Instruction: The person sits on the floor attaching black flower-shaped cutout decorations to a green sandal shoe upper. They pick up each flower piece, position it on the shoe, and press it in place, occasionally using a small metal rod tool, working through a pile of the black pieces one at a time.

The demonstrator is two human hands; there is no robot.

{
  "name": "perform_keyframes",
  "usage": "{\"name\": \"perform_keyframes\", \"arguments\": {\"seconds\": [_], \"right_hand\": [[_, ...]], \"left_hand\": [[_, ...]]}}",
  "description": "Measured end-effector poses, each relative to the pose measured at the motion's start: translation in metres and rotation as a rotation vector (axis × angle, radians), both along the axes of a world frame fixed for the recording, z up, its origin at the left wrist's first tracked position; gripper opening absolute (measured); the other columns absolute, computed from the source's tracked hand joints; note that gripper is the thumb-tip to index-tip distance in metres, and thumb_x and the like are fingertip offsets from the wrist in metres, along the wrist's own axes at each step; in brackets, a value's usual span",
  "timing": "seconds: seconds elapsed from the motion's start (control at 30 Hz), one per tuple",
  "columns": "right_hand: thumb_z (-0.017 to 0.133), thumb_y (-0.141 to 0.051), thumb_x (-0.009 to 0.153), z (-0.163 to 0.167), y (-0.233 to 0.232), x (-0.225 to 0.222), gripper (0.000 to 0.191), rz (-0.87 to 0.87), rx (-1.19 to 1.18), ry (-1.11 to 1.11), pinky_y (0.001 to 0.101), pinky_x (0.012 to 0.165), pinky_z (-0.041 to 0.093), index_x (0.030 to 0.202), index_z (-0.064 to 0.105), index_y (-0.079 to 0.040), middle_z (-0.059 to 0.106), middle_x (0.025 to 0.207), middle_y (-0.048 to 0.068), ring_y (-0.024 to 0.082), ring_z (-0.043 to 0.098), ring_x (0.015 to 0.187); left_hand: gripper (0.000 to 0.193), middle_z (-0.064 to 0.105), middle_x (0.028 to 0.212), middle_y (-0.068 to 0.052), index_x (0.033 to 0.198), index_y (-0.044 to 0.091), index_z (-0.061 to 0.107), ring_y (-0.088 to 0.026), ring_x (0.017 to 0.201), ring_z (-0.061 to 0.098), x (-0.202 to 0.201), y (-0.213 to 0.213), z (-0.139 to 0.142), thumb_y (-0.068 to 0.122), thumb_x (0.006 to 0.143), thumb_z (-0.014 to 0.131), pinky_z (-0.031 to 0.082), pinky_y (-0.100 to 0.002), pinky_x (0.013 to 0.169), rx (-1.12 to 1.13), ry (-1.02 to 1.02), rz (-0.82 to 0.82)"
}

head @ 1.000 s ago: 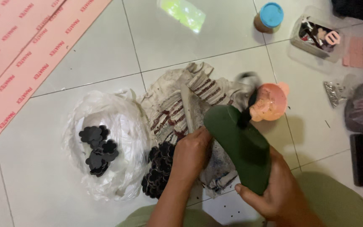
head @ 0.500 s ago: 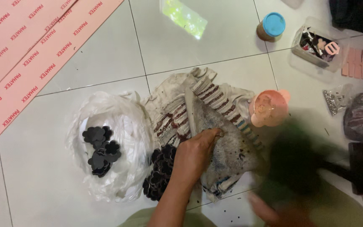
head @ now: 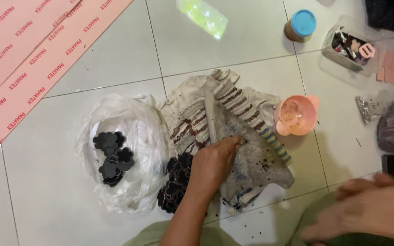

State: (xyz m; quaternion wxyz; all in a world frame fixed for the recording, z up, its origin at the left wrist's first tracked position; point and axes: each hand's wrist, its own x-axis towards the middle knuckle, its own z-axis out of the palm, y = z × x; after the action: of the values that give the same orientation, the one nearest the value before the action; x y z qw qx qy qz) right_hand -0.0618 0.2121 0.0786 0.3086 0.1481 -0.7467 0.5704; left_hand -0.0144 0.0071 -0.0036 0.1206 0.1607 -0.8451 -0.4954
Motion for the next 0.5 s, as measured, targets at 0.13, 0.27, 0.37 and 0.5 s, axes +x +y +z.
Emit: {"name": "perform_keyframes", "arguments": {"seconds": [0.13, 0.27, 0.37, 0.5], "right_hand": [[0.083, -0.021, 0.068, -0.01, -0.013, 0.018, 0.095, 0.576, 0.609, -0.567, 0.0411, 0.101, 0.045, 0.148, 0.038, 0.004, 0.058, 0.133, 0.021, 0.029, 0.06, 0.12], [0.08, -0.017, 0.071, -0.011, -0.016, 0.021, 0.091, 0.484, 0.521, -0.742, 0.038, 0.099, 0.048, 0.148, 0.036, 0.004, 0.056, 0.133, 0.021, 0.028, 0.06, 0.118], [0.079, -0.018, 0.075, -0.026, -0.026, 0.013, 0.092, 0.416, 0.477, -0.779, 0.0393, 0.103, 0.047, 0.151, 0.032, 0.003, 0.053, 0.136, 0.024, 0.033, 0.056, 0.125], [0.087, -0.029, 0.068, -0.047, -0.035, 0.004, 0.1, 0.221, 1.052, -0.47, 0.0557, 0.105, 0.039, 0.145, 0.037, 0.009, 0.054, 0.136, 0.031, 0.048, 0.052, 0.127]], "left_hand": [[0.017, 0.076, 0.1, -0.011, 0.11, 0.015, 0.073, -0.035, 0.083, 0.072, 0.002, -0.003, 0.002, 0.018, 0.094, 0.068, 0.057, -0.045, 0.068, -0.024, 0.003, 0.007], [0.018, 0.074, 0.095, -0.014, 0.112, 0.016, 0.073, -0.036, 0.085, 0.072, 0.001, -0.006, 0.004, 0.019, 0.095, 0.068, 0.057, -0.046, 0.07, 0.002, -0.049, -0.006], [0.02, 0.075, 0.099, -0.015, 0.114, 0.015, 0.074, -0.036, 0.086, 0.072, 0.0, -0.006, 0.009, 0.02, 0.095, 0.068, 0.057, -0.044, 0.071, 0.086, -0.029, 0.033], [0.021, 0.077, 0.101, -0.014, 0.113, 0.01, 0.076, -0.03, 0.09, 0.075, 0.002, -0.014, 0.016, 0.018, 0.094, 0.069, 0.059, -0.036, 0.075, 0.258, -0.006, 0.087]]}}
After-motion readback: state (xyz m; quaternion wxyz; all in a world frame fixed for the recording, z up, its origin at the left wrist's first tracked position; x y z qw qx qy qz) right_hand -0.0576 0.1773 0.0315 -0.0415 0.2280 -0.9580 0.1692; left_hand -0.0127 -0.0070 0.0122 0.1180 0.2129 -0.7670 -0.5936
